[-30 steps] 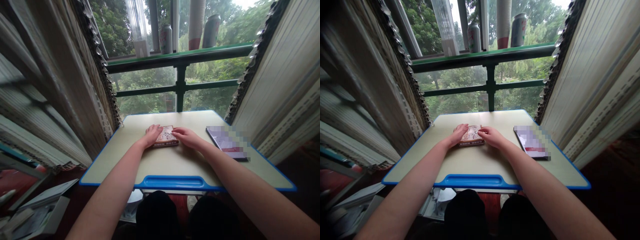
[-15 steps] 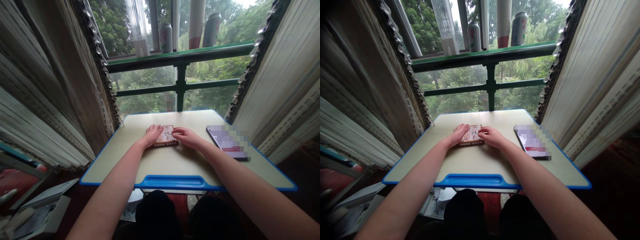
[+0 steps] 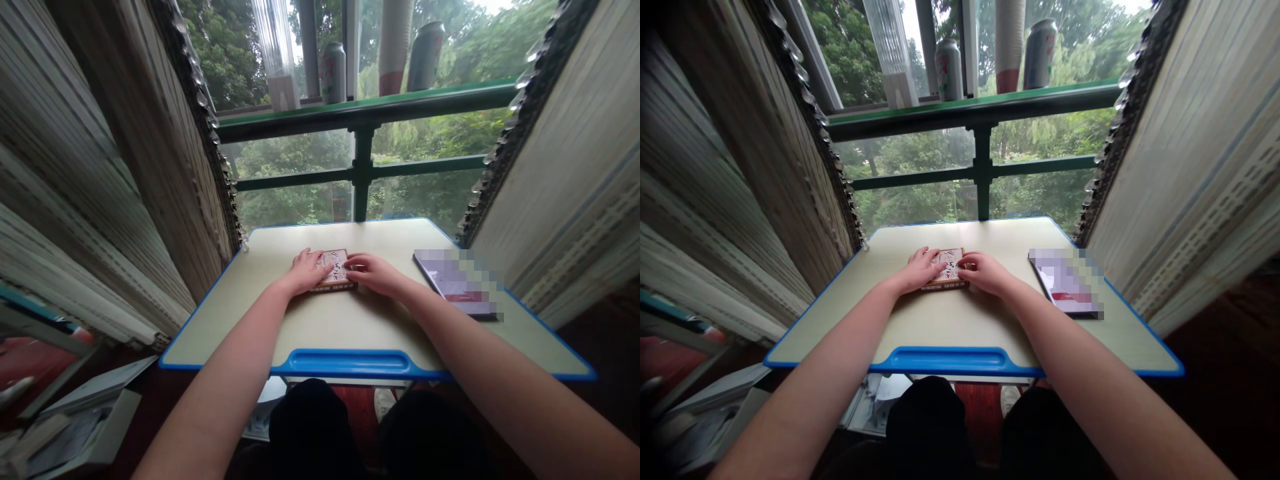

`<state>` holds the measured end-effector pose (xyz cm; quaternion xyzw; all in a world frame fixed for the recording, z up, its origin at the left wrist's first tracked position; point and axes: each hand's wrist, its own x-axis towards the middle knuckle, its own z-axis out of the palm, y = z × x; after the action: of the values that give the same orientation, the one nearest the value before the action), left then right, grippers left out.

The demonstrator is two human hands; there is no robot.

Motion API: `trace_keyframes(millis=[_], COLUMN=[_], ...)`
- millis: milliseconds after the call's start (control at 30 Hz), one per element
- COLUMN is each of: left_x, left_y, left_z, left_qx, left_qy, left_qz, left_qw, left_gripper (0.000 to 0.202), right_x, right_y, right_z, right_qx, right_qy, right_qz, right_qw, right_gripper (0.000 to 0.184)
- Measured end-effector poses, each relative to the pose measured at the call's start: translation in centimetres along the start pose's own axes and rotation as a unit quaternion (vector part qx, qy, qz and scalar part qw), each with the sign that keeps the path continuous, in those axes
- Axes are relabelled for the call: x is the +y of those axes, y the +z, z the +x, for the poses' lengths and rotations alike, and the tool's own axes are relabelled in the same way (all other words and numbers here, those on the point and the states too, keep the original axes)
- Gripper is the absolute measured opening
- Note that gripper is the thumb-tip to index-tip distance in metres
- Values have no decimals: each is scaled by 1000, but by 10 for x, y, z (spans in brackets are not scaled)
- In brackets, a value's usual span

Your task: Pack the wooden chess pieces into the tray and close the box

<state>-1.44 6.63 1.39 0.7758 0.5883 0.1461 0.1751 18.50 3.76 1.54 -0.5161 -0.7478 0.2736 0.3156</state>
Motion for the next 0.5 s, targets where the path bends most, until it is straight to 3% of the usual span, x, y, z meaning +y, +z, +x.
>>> trace_keyframes(millis=[167,500], left_x=[-1,-1], left_y=[-1,0], left_z=[-2,-2], left_qx=[-11,5], left_qy=[2,5], left_qz=[8,10], left_qw=[1000,1000], left_gripper=[81,80], right_x=[0,3], right_y=[0,1], right_z=[0,1], right_qx=[2,14], right_qy=[-4,-23], right_qz=[0,-28], right_qw=[1000,999], right_gripper=[24,23])
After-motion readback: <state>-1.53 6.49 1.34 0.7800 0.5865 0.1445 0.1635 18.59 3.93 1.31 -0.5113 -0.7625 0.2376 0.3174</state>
